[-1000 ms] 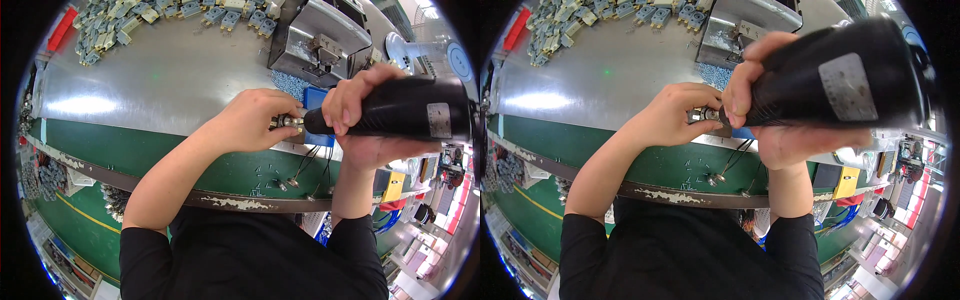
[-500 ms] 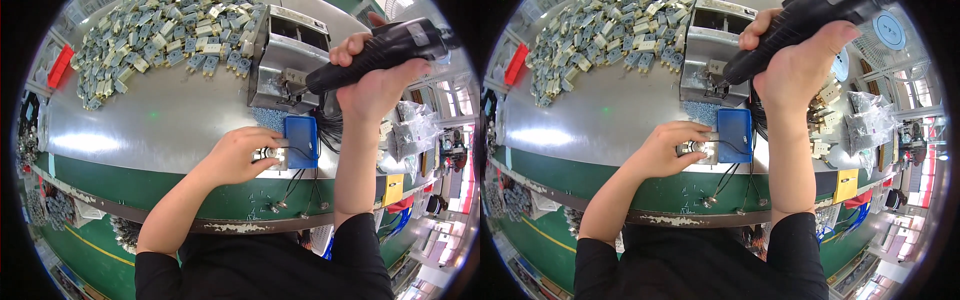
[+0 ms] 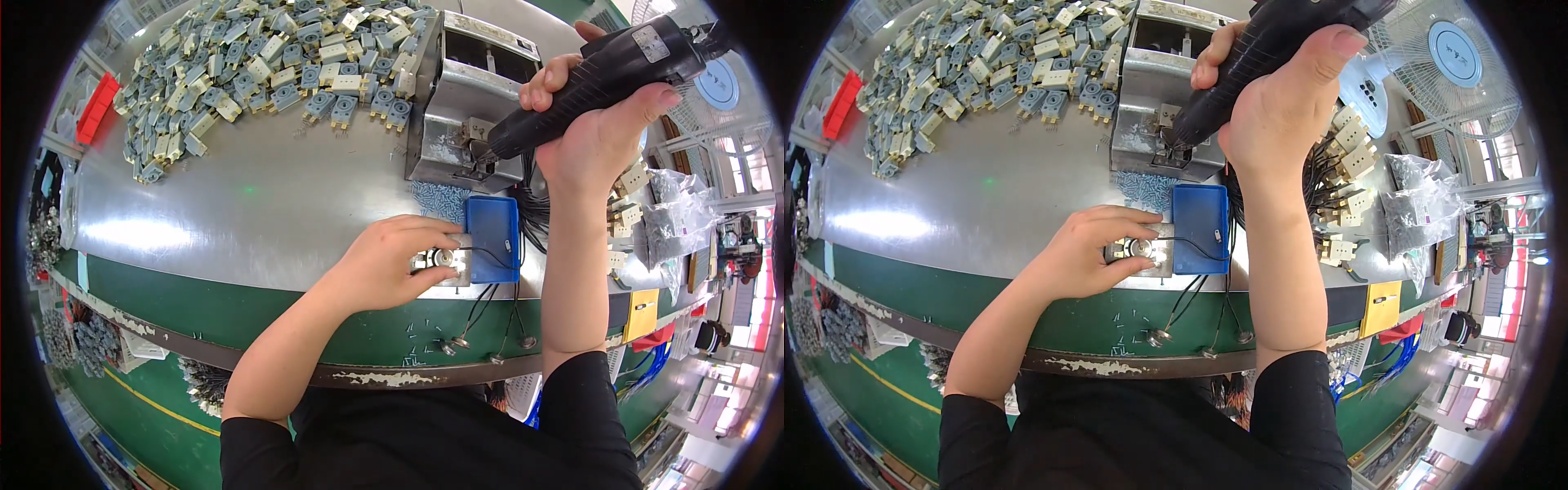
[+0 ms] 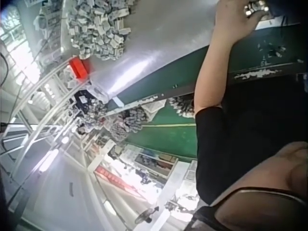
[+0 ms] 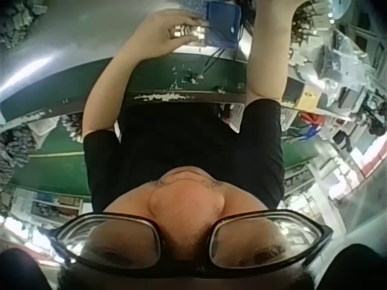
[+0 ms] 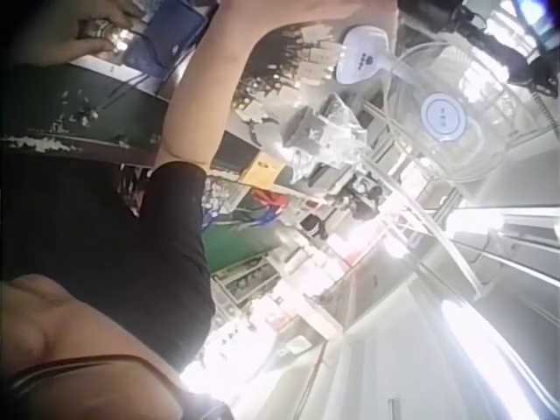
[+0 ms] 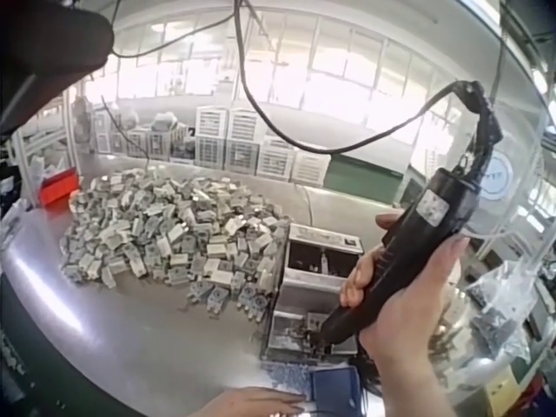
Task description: Assembling electronic components by connecting wires and using an electric screwdriver at a workbench.
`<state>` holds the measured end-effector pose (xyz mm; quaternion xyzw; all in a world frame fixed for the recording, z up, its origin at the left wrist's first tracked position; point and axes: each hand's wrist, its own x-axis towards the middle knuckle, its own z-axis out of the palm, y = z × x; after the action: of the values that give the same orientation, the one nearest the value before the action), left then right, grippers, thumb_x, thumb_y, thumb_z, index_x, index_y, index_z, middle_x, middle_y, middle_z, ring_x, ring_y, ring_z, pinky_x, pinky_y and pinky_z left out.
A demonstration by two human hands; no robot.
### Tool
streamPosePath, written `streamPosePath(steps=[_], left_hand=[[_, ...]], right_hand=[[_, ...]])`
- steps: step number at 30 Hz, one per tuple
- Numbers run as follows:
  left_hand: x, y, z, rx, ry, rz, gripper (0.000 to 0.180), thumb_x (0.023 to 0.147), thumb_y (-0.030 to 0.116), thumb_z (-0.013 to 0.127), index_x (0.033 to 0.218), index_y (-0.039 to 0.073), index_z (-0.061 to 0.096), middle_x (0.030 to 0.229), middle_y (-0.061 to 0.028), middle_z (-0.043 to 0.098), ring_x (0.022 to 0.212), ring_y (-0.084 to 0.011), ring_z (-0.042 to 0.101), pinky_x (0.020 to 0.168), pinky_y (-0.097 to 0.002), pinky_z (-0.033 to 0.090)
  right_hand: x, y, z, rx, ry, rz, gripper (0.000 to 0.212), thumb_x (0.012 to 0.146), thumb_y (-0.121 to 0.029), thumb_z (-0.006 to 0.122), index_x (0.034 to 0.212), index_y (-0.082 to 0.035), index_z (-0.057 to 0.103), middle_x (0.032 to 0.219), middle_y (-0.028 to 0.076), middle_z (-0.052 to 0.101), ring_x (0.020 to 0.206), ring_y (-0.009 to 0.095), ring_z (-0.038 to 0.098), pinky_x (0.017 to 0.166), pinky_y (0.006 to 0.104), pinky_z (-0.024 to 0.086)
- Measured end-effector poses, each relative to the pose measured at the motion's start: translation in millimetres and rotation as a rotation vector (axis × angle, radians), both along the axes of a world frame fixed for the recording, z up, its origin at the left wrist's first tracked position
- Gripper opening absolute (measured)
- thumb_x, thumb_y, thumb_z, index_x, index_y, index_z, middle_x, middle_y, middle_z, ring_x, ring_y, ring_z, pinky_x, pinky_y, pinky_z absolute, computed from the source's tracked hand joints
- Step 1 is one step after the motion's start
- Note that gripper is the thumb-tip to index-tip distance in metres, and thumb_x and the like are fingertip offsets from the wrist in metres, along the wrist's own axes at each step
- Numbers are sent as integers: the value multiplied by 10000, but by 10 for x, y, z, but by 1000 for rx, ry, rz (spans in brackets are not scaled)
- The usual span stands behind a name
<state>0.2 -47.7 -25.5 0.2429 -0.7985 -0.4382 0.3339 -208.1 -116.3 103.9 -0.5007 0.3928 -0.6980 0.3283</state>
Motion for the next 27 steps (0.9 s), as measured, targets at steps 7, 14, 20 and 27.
streamPosePath(steps=[7,14,20,27], left_hand=[[-2,6,2,-10,-12,1,309,821,144,849,1092,39,743,1264,-137,744,1131,-343,714,977,-434,559],[3,17,28,-5,-13,5,332,820,154,845,1108,33,732,1253,-142,744,1133,-354,711,985,-434,555],[-5,35,14,26,52,80,437,839,219,852,1207,24,717,1202,-158,741,1122,-341,707,974,-419,556],[33,63,-6,20,222,67,280,858,176,844,1095,37,794,1146,-137,760,960,-306,748,845,-361,596]], right_hand=[[-27,8,-48,21,-43,93,1119,805,-986,297,1269,5,533,744,79,530,636,207,510,644,368,454],[26,142,33,36,13,82,1136,807,-985,322,1315,10,530,740,72,523,620,196,497,627,367,445],[243,526,185,136,-65,220,1181,795,-991,369,1389,23,481,733,53,505,574,171,489,584,348,423],[431,754,94,153,-100,437,1209,802,-998,327,1423,35,410,711,39,493,547,157,494,550,331,430]])
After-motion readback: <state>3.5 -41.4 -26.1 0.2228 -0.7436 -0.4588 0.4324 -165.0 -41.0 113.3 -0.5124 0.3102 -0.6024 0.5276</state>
